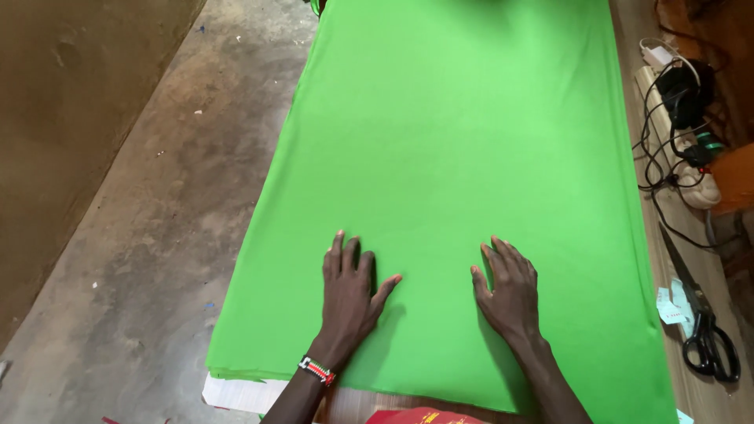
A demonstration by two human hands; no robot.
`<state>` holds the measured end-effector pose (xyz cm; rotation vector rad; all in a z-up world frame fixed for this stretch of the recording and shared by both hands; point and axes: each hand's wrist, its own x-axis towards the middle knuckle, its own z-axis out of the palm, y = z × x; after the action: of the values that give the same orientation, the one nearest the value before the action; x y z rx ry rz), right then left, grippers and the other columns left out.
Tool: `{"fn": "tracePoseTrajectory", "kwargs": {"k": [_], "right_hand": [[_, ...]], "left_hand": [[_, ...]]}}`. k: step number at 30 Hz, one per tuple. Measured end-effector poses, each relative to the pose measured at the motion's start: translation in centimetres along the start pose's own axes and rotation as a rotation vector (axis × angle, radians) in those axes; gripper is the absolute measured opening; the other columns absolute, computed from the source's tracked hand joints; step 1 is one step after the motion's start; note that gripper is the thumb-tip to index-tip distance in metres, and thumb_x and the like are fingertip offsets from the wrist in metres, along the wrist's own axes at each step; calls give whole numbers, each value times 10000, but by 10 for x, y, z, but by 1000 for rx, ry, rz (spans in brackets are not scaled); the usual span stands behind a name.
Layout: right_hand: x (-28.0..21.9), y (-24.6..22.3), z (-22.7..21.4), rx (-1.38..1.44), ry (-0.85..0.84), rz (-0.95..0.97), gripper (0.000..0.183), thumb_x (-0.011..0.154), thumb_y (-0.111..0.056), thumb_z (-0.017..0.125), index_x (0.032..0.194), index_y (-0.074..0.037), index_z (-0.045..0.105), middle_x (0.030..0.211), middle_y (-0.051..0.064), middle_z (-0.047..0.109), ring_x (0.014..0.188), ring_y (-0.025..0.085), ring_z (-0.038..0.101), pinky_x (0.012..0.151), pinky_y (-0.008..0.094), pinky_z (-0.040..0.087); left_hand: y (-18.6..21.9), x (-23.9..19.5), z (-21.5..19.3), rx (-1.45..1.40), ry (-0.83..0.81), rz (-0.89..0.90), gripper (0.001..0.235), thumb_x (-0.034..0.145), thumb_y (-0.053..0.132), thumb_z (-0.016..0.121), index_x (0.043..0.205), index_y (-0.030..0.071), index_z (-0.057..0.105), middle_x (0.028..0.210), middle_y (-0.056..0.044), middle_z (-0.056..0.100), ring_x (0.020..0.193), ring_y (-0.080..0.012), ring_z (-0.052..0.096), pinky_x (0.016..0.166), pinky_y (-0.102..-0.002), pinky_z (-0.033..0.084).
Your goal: Unfolding and smoothing a large piece of green fabric on a cutting table
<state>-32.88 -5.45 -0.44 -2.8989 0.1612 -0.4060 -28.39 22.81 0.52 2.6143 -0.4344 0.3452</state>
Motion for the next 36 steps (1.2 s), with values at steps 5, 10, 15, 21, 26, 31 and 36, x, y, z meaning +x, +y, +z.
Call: {"fn": "tracePoseTrajectory", "kwargs": {"k": [5, 10, 15, 21, 26, 31, 36], "right_hand": [[40, 2, 18, 57, 118, -54, 248, 958, -274, 660, 1189, -307, 744, 1066, -45, 630, 1082, 221, 600, 934, 399, 519], [85, -17, 25, 86, 110, -129, 323, 916, -170, 648, 1187, -317, 743, 1007, -16, 568, 985, 238, 567, 868, 420, 517], [112, -33, 29, 72, 77, -126, 230, 950, -222, 645, 1152, -274, 741, 968, 16, 529, 951, 276, 550, 816, 444, 514], [91, -4, 34, -8, 95, 6, 293, 988, -310, 629, 1262, -349, 728, 945, 38, 536, 1006, 325, 572, 857, 493, 511], [44, -22, 24, -99, 86, 168, 333, 982, -364, 631, 1293, -279, 714, 968, 71, 548, 1005, 348, 551, 874, 512, 494], [-1, -44, 5, -22, -22, 131, 453, 948, -452, 610, 1374, -310, 664, 1072, 108, 563, 1049, 349, 474, 880, 536, 416], [-61, -6, -21, -92, -96, 298, 527, 930, -575, 575, 1389, -332, 661, 1105, 125, 558, 1101, 350, 464, 910, 511, 421]], "left_hand": [[19, 43, 15, -172, 130, 136, 538, 945, 529, 681, 1147, 31, 659, 1342, -229, 573, 1467, -474, 381, 1172, -557, 321], [45, 94, 34, -188, 85, 215, 392, 943, 355, 625, 1209, 75, 690, 1406, -223, 550, 1504, -455, 332, 1203, -559, 269], [48, 125, 62, -168, 40, 261, 337, 909, 194, 556, 1207, 105, 684, 1461, -211, 524, 1534, -415, 315, 1218, -565, 241], [26, 113, 50, -111, 33, 244, 399, 881, 203, 573, 1260, 135, 677, 1444, -213, 543, 1527, -411, 328, 1218, -566, 232], [22, 74, 38, -36, 41, 130, 404, 988, 334, 545, 1289, 80, 635, 1441, -249, 525, 1507, -436, 333, 1207, -588, 231], [38, 24, 20, -57, -19, 241, 597, 1028, 512, 494, 1406, 55, 563, 1569, -257, 418, 1543, -412, 232, 1235, -598, 153], [-3, -29, -9, 29, -8, 54, 553, 991, 521, 531, 1401, 155, 592, 1576, -252, 409, 1532, -435, 229, 1208, -632, 155]]}}
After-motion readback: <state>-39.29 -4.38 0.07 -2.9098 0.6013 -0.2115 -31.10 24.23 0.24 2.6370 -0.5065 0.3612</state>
